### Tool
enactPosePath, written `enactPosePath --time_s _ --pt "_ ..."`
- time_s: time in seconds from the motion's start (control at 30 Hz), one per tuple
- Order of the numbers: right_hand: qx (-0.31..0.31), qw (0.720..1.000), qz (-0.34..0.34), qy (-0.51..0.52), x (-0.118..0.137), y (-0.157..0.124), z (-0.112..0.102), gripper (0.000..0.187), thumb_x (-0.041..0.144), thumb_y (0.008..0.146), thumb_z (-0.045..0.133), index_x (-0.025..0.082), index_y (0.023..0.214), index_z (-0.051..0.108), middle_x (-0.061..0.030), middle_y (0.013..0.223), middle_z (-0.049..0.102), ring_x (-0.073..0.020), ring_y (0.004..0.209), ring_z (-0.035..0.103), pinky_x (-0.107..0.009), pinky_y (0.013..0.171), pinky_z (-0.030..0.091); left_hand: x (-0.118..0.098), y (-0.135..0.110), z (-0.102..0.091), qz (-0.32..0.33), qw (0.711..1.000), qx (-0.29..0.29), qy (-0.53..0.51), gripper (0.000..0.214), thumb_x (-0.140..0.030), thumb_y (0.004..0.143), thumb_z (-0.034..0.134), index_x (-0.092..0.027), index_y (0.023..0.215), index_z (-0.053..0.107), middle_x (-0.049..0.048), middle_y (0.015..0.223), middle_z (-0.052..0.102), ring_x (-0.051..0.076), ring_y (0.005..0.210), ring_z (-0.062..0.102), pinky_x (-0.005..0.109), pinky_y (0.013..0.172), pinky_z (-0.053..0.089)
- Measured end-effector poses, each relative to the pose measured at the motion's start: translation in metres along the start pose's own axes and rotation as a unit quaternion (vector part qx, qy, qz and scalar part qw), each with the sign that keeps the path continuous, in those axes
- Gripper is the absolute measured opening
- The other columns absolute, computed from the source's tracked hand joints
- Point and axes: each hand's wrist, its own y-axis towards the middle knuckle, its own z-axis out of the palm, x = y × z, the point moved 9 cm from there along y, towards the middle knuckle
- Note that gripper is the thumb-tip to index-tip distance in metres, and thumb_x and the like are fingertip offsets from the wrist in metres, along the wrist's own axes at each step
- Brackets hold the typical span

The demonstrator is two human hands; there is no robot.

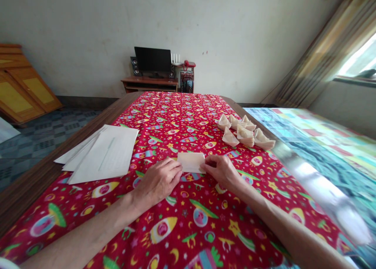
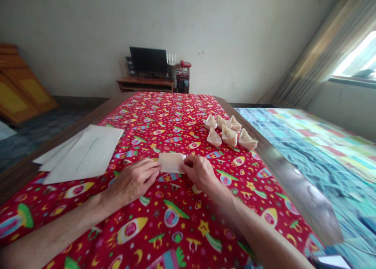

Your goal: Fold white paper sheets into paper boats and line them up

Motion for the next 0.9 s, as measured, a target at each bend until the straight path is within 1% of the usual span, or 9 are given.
enactPosePath --time_s 0.1,0.17,0.3,0.4,0.53,0.63,0.7,0.77,0.9 --pt "-0.005 1.0 -0.019 0.004 0.004 -0.002 0.002 0.019 0.031 0.075 0.059 0.02 0.06 0.061 0.004 0.056 0.056 -0.0097 0.052 0.047 -0.019 0.047 0.029 0.001 0.0 -0.002 0.002 1.0 -0.005 -0.004 0.024 -0.018 0.093 0.042 -0.016 0.095 0.066 0.0061 0.099 0.066 0.018 0.094 0.059 0.033 0.086 0.051" --pt "-0.041 0.998 -0.036 0.021 0.008 -0.002 -0.005 0.02 0.03 0.076 0.059 0.019 0.06 0.06 0.0036 0.056 0.056 -0.0095 0.052 0.048 -0.019 0.049 0.032 0.001 0.001 -0.006 0.004 1.0 -0.017 -0.002 0.025 -0.015 0.092 0.042 -0.015 0.106 0.063 0.0066 0.108 0.065 0.018 0.102 0.056 0.034 0.093 0.048" --pt "-0.191 0.975 -0.102 0.043 0.019 -0.007 -0.042 0.019 0.029 0.082 0.056 0.018 0.067 0.06 0.0007 0.065 0.06 -0.0102 0.056 0.05 -0.021 0.055 0.038 0.005 0.002 -0.019 -0.015 0.998 -0.062 0.025 0.053 -0.009 0.089 0.042 -0.015 0.141 0.032 0.0103 0.135 0.048 0.022 0.125 0.041 0.039 0.107 0.037" --pt "-0.253 0.945 -0.204 -0.021 0.038 -0.021 -0.056 0.019 0.027 0.088 0.051 0.018 0.075 0.061 -0.0036 0.078 0.062 -0.0131 0.07 0.055 -0.023 0.065 0.042 0.006 0.003 -0.026 -0.032 0.995 -0.081 0.045 0.066 -0.01 0.087 0.045 -0.014 0.146 0.014 0.0142 0.146 0.031 0.026 0.133 0.03 0.044 0.11 0.032" --pt "-0.181 0.917 -0.322 -0.152 0.063 -0.041 -0.029 0.021 0.022 0.093 0.043 0.018 0.085 0.063 -0.0052 0.083 0.062 -0.0145 0.077 0.053 -0.025 0.067 0.041 -0.003 0.004 -0.025 -0.005 0.996 -0.07 0.058 0.063 -0.017 0.089 0.049 -0.015 0.144 0.02 0.0153 0.149 0.026 0.03 0.135 0.026 0.049 0.109 0.029" --pt "-0.122 0.898 -0.376 -0.195 0.073 -0.053 -0.007 0.026 0.019 0.094 0.04 0.017 0.084 0.063 -0.0045 0.081 0.06 -0.0137 0.071 0.049 -0.025 0.06 0.036 -0.016 0.005 -0.017 0.051 0.997 -0.019 0.046 0.04 -0.02 0.091 0.049 -0.019 0.13 0.045 0.0106 0.134 0.048 0.027 0.123 0.042 0.047 0.106 0.034" --pt "-0.101 0.893 -0.392 -0.196 0.076 -0.057 0.0 0.027 0.018 0.094 0.039 0.016 0.083 0.063 -0.0043 0.08 0.059 -0.0136 0.069 0.047 -0.025 0.057 0.033 -0.021 0.004 -0.01 0.073 0.997 0.021 0.022 0.024 -0.019 0.091 0.048 -0.019 0.113 0.057 0.0071 0.113 0.061 0.023 0.108 0.053 0.041 0.098 0.042" --pt "-0.08 0.896 -0.394 -0.187 0.074 -0.057 0.004 0.026 0.018 0.094 0.04 0.017 0.084 0.064 -0.0039 0.079 0.058 -0.0134 0.07 0.047 -0.025 0.057 0.033 -0.021 0.001 -0.003 0.073 0.996 0.049 -0.006 0.018 -0.018 0.092 0.047 -0.018 0.102 0.061 0.0049 0.097 0.064 0.02 0.094 0.058 0.035 0.087 0.048" --pt "-0.045 0.914 -0.37 -0.16 0.064 -0.054 0.004 0.021 0.022 0.093 0.044 0.018 0.089 0.065 -0.0031 0.078 0.058 -0.0123 0.071 0.05 -0.023 0.058 0.034 -0.017 -0.004 0.006 0.048 0.996 0.06 -0.05 0.013 -0.019 0.091 0.05 -0.018 0.096 0.062 0.0024 0.089 0.063 0.017 0.084 0.059 0.031 0.08 0.05"
